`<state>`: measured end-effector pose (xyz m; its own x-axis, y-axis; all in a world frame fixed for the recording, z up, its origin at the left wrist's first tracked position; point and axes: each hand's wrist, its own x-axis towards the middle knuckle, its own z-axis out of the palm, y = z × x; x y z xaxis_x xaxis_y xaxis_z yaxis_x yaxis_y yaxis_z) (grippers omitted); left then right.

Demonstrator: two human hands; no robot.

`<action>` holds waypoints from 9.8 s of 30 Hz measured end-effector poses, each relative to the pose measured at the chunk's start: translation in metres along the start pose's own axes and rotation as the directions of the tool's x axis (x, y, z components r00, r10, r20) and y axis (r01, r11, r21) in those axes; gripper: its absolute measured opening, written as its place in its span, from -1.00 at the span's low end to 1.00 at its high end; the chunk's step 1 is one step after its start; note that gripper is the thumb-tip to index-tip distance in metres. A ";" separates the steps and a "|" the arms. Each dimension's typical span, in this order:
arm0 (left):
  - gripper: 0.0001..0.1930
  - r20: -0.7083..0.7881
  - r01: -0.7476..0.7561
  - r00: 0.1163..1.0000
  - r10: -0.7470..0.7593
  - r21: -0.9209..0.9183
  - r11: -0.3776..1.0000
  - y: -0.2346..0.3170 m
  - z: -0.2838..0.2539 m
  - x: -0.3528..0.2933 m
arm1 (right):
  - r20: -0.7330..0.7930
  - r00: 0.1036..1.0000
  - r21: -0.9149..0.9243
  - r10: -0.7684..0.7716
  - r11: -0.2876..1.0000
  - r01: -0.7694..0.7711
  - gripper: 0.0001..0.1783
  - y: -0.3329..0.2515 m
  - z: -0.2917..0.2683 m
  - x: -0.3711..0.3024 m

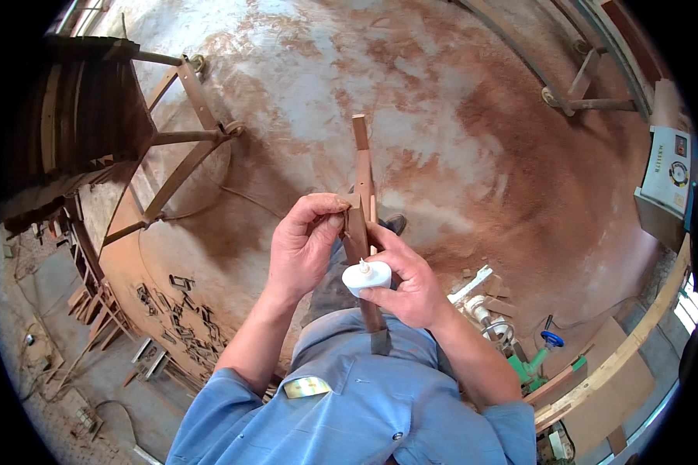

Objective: The person assembles a wooden frame by inserting small wooden dowels into pre-drilled holes on a ladder-like structure. They apply glue from a white bottle to the dowels and the frame joints to secure the connections. The task involves repeated handling of the frame and dowels to ensure proper alignment and adhesion.

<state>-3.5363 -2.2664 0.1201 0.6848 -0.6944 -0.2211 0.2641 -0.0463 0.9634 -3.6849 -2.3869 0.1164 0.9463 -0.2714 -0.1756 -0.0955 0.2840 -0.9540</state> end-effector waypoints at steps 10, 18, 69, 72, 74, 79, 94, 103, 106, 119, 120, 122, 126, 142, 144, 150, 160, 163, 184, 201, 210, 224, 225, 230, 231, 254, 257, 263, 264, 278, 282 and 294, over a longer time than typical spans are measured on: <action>-0.86 -0.089 0.149 0.986 -0.143 0.054 0.987 0.009 0.013 0.010 | -0.229 0.954 -0.110 0.192 0.969 -0.221 -0.69 -0.011 -0.038 -0.012; -0.88 0.018 0.075 0.997 -0.076 0.047 0.996 -0.001 0.010 0.011 | -0.258 0.872 -0.016 0.415 0.901 -0.434 -0.67 -0.044 -0.037 -0.004; -0.63 0.025 0.121 0.991 -0.129 0.220 0.968 -0.004 0.020 0.022 | 0.029 0.996 -0.928 -0.087 0.369 0.059 -0.68 -0.105 -0.035 0.024; -0.64 0.014 0.119 0.992 -0.125 0.216 0.969 -0.006 0.019 0.022 | 0.017 0.997 -0.926 -0.071 0.376 0.042 -0.68 -0.106 -0.033 0.026; -0.64 0.011 0.113 0.993 -0.118 0.218 0.969 -0.008 0.018 0.022 | 0.015 0.997 -0.924 -0.075 0.379 0.042 -0.69 -0.107 -0.032 0.028; -0.65 0.005 0.111 0.993 -0.115 0.221 0.969 -0.007 0.017 0.023 | 0.019 0.998 -0.932 -0.060 0.359 0.039 -0.71 -0.109 -0.029 0.032; -0.64 -0.039 0.116 0.993 -0.110 0.232 0.966 -0.008 0.006 0.028 | 0.053 0.992 -0.950 -0.114 0.299 0.086 -0.70 -0.101 -0.021 0.041; -0.64 -0.053 0.078 0.996 -0.067 0.264 0.961 -0.007 0.001 0.030 | 0.082 0.993 -0.986 -0.081 0.139 0.092 -0.72 -0.105 -0.011 0.049; -0.68 -0.028 0.089 0.996 -0.085 0.305 0.948 -0.002 -0.001 0.031 | 0.132 0.986 -0.988 -0.103 0.064 0.139 -0.76 -0.105 -0.008 0.052; -0.70 -0.052 0.093 0.995 -0.081 0.289 0.953 -0.013 -0.006 0.037 | 0.327 0.936 -0.931 -0.129 -0.214 0.295 -0.86 -0.099 0.001 0.060; -0.70 -0.053 0.094 0.995 -0.082 0.289 0.953 -0.013 -0.006 0.038 | 0.336 0.933 -0.925 -0.133 -0.231 0.301 -0.86 -0.098 0.001 0.060; -0.70 -0.057 0.097 0.995 -0.084 0.280 0.955 -0.014 -0.006 0.039 | 0.351 0.927 -0.916 -0.134 -0.255 0.310 -0.86 -0.095 0.002 0.060; -0.70 -0.068 0.102 0.994 -0.087 0.258 0.961 -0.019 -0.006 0.040 | 0.354 0.926 -0.914 -0.134 -0.261 0.312 -0.86 -0.093 0.004 0.059; -0.69 -0.062 0.164 0.986 -0.154 0.238 0.957 -0.006 -0.011 0.042 | 0.216 0.964 -0.976 -0.154 0.003 0.219 -0.82 -0.098 -0.005 0.061; -0.67 -0.071 0.163 0.986 -0.150 0.230 0.959 -0.008 -0.012 0.044 | 0.201 0.968 -0.979 -0.149 0.012 0.205 -0.81 -0.100 -0.006 0.062; -0.65 -0.060 0.192 0.981 -0.182 0.278 0.941 0.002 -0.011 0.045 | 0.192 0.969 -0.979 -0.155 0.038 0.200 -0.80 -0.105 -0.010 0.067; -0.62 -0.071 0.185 0.983 -0.171 0.375 0.908 0.006 -0.018 0.044 | 0.014 0.993 -0.947 -0.117 0.318 0.051 -0.77 -0.099 -0.020 0.060; -0.60 -0.044 0.141 0.990 -0.136 0.466 0.873 0.017 -0.020 0.043 | -0.305 0.945 -0.403 0.120 0.883 -0.242 -0.72 -0.071 -0.043 0.053; -0.41 0.009 0.185 0.973 -0.231 0.568 0.802 0.063 -0.020 0.048 | 0.232 0.929 0.711 0.290 0.600 -0.365 -0.56 0.059 0.015 -0.020; -0.17 -0.052 0.209 0.976 -0.211 0.492 0.845 0.082 -0.119 0.150 | 0.221 0.926 0.284 0.306 0.888 -0.361 -0.68 0.016 0.038 0.124; -0.14 -0.122 0.167 0.986 -0.115 0.647 0.744 0.128 -0.205 0.244 | 0.215 0.887 0.288 0.410 0.841 -0.458 -0.67 -0.019 0.070 0.259; -0.02 -0.332 0.147 0.943 0.032 0.500 0.854 0.186 -0.254 0.409 | 0.417 0.845 0.174 0.336 0.883 -0.437 -0.71 -0.074 0.020 0.482; 0.00 -0.353 0.168 0.936 0.004 0.454 0.875 0.195 -0.257 0.421 | 0.442 0.831 0.165 0.336 0.881 -0.444 -0.71 -0.084 0.016 0.500; 0.15 -0.438 0.211 0.897 -0.064 0.296 0.932 0.223 -0.275 0.477 | 0.553 0.763 0.050 0.334 0.901 -0.430 -0.71 -0.113 -0.009 0.583; 0.16 -0.452 0.192 0.889 -0.068 0.235 0.953 0.227 -0.276 0.488 | 0.573 0.740 0.066 0.352 0.880 -0.471 -0.71 -0.119 -0.013 0.597; 0.01 -0.718 0.186 0.628 0.300 0.513 0.838 0.287 -0.491 0.717 | 0.646 0.598 -0.046 0.474 0.807 -0.589 -0.69 -0.153 0.073 0.956; -0.15 -0.725 0.229 0.594 0.349 0.568 0.790 0.303 -0.518 0.736 | 0.647 0.584 -0.053 0.491 0.792 -0.608 -0.70 -0.154 0.088 0.994; -0.68 -0.667 0.214 0.581 0.466 0.678 0.703 0.320 -0.581 0.806 | 0.664 0.557 -0.091 0.499 0.793 -0.602 -0.69 -0.149 0.116 1.094; -0.74 -0.632 0.212 0.596 0.496 0.719 0.662 0.327 -0.589 0.818 | 0.673 0.554 -0.080 0.490 0.793 -0.605 -0.69 -0.149 0.121 1.110; -0.86 -0.473 0.166 0.626 0.620 0.858 0.487 0.385 -0.703 0.977 | 0.656 0.601 0.040 0.457 0.774 -0.632 -0.73 -0.177 0.165 1.294; -0.87 -0.510 0.098 0.558 0.655 0.824 0.559 0.383 -0.745 1.025 | 0.603 0.644 -0.003 0.471 0.809 -0.588 -0.66 -0.187 0.186 1.349; -0.89 -0.492 0.143 0.526 0.694 0.855 0.498 0.421 -0.873 1.107 | 0.546 0.666 -0.046 0.508 0.812 -0.582 -0.67 -0.189 0.275 1.480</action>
<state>-2.0737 -2.4278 0.1479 0.8776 -0.0438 0.4774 -0.3511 -0.7368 0.5778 -2.1818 -2.5893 0.1034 0.7501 0.4658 -0.4694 -0.6426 0.3459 -0.6836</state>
